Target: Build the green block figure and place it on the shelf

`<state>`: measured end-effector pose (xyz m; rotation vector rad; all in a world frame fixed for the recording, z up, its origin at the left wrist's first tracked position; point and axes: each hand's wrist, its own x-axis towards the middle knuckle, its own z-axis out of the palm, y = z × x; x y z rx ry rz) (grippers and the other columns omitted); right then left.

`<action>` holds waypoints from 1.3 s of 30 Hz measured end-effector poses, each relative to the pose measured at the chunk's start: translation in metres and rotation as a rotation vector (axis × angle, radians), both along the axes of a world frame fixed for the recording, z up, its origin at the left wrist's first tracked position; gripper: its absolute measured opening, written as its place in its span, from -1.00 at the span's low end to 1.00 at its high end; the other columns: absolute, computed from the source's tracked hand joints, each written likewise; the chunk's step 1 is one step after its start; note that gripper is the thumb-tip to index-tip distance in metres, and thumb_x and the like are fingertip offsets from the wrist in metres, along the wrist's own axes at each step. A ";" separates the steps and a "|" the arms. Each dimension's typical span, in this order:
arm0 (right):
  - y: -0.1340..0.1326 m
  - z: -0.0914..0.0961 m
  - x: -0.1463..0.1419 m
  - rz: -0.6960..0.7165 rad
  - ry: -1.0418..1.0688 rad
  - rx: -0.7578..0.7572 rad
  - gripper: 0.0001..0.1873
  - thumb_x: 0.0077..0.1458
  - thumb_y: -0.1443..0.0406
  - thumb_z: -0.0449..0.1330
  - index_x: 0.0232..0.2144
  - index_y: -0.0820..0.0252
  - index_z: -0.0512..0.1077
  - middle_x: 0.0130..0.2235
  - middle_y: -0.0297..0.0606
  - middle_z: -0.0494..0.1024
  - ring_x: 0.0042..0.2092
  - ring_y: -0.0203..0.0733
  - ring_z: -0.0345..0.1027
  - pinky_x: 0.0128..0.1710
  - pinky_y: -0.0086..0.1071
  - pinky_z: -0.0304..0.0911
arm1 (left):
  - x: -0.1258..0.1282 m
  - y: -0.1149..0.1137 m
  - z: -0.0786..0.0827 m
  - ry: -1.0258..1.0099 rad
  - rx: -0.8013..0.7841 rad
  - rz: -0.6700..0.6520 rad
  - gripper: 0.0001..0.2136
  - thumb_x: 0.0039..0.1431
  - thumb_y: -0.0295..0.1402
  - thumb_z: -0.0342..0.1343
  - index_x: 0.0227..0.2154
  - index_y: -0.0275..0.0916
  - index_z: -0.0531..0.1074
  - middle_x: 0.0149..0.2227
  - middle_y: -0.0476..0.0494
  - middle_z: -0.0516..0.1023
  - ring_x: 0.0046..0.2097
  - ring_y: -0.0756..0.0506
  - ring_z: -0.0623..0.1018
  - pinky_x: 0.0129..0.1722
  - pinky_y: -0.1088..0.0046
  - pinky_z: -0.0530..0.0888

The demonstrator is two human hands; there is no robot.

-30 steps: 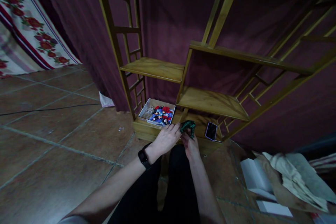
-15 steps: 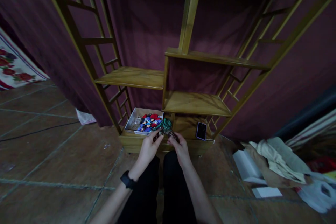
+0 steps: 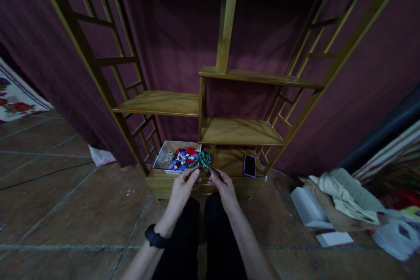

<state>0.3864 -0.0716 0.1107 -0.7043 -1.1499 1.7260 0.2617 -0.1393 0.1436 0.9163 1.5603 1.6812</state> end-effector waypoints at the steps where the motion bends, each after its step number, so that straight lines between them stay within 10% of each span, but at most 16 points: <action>1: 0.000 0.000 0.001 -0.002 -0.003 0.004 -0.61 -0.16 0.14 0.26 -0.26 0.23 0.45 -0.30 -0.26 0.48 -0.30 -0.24 0.34 -0.26 -0.31 0.36 | -0.001 0.000 0.001 -0.025 -0.002 0.008 -0.52 -0.11 -0.09 0.15 -0.19 -0.37 0.44 -0.51 -0.09 0.47 -0.48 0.00 0.43 -0.50 0.53 0.34; 30: 0.000 -0.008 -0.011 0.032 0.003 -0.195 -0.55 -0.26 0.14 0.31 -0.26 0.21 0.44 -0.33 -0.23 0.53 -0.43 -0.28 0.39 -0.46 -0.41 0.31 | -0.009 -0.008 0.013 0.600 0.118 0.126 -0.72 0.03 -0.24 0.09 -0.18 -0.17 0.46 -0.17 -0.12 0.52 -0.13 -0.12 0.48 -0.09 0.35 0.38; 39: -0.002 0.009 -0.010 -0.123 -0.084 0.100 -0.61 -0.18 0.22 0.25 -0.20 0.12 0.42 -0.20 -0.28 0.49 -0.13 -0.17 0.34 -0.14 -0.32 0.26 | -0.007 -0.014 0.016 0.922 0.130 0.123 -0.75 0.12 -0.29 0.01 -0.13 -0.10 0.43 -0.17 -0.09 0.50 -0.14 -0.09 0.47 -0.10 0.38 0.38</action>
